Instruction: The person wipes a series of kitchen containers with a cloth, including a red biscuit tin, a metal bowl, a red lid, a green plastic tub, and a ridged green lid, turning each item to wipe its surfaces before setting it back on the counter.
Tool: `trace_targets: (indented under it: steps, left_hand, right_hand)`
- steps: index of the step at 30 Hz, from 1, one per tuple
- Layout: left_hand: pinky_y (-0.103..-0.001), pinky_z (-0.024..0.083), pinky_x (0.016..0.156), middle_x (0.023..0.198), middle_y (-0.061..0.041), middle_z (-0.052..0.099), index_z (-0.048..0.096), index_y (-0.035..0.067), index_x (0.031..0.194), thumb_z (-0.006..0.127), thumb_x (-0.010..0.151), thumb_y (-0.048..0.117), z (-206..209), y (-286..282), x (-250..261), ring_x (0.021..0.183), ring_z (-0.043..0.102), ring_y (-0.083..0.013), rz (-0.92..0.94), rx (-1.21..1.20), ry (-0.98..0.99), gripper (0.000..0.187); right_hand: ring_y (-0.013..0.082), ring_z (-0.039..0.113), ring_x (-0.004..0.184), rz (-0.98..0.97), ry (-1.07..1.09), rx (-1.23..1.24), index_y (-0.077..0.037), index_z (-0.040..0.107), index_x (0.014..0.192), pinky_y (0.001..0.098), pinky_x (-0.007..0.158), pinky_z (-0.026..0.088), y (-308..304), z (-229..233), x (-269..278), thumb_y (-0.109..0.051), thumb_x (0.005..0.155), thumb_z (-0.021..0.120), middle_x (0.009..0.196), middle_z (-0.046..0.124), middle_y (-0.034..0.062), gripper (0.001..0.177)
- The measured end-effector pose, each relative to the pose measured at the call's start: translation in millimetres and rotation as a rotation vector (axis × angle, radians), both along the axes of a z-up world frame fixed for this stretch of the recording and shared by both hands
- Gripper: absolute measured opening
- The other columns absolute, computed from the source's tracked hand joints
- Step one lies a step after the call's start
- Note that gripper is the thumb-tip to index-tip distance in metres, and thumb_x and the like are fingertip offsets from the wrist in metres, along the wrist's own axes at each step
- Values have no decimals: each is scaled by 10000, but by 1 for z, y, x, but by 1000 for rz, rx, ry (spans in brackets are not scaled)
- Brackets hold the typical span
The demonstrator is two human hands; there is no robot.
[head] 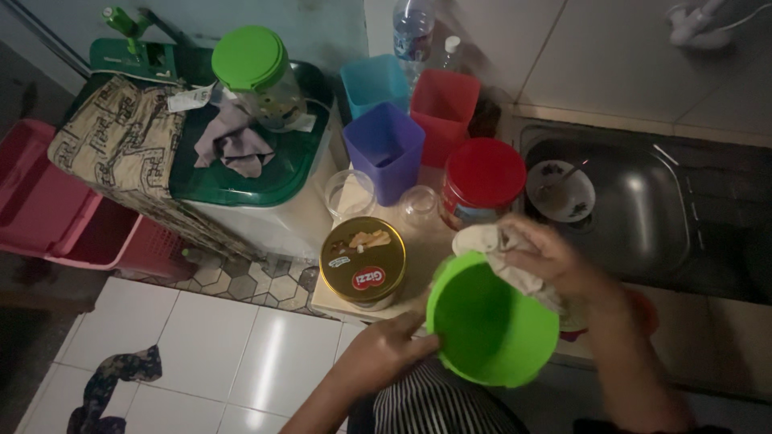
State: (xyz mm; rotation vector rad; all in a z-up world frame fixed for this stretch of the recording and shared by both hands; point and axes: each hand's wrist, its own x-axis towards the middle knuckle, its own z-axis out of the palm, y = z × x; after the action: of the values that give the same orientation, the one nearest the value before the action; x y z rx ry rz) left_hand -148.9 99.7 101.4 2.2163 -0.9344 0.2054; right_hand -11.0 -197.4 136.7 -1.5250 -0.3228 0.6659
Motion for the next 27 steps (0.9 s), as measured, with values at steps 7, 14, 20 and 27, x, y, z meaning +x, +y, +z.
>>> trace_targets:
  steps: [7, 14, 20, 27]
  left_hand:
    - [-407, 622, 626, 1545, -340, 465, 705, 105, 1050, 669, 843, 56, 28, 8, 4, 837, 759, -354, -122, 182, -56, 216]
    - [-395, 602, 615, 1504, -295, 499, 716, 84, 1093, 706, 857, 77, 44, 12, 10, 806, 743, -324, -205, 169, -133, 236]
    - [-395, 607, 610, 1530, -315, 478, 677, 77, 1051, 688, 832, 59, 52, 24, 6, 823, 752, -320, -168, 197, -150, 220]
    - [-393, 628, 661, 1576, -309, 422, 666, 95, 1108, 679, 827, 34, 51, 38, 5, 917, 748, -335, -76, 278, -45, 288]
  right_hand:
    - [169, 635, 951, 326, -346, -144, -87, 623, 1153, 339, 821, 534, 16, 14, -4, -173, 887, 680, 1062, 621, 59, 285]
    - [199, 610, 1120, 459, -812, -295, -90, 660, 1084, 401, 1007, 418, 47, 38, -17, -193, 807, 770, 1107, 652, 36, 316]
    - [198, 634, 1073, 393, -790, -85, -63, 673, 1145, 368, 925, 489, 37, 31, -14, -126, 830, 740, 1134, 654, 59, 328]
    - [76, 582, 779, 186, -733, 63, -59, 616, 1072, 225, 635, 489, 17, 3, -12, -75, 901, 663, 1123, 614, 68, 178]
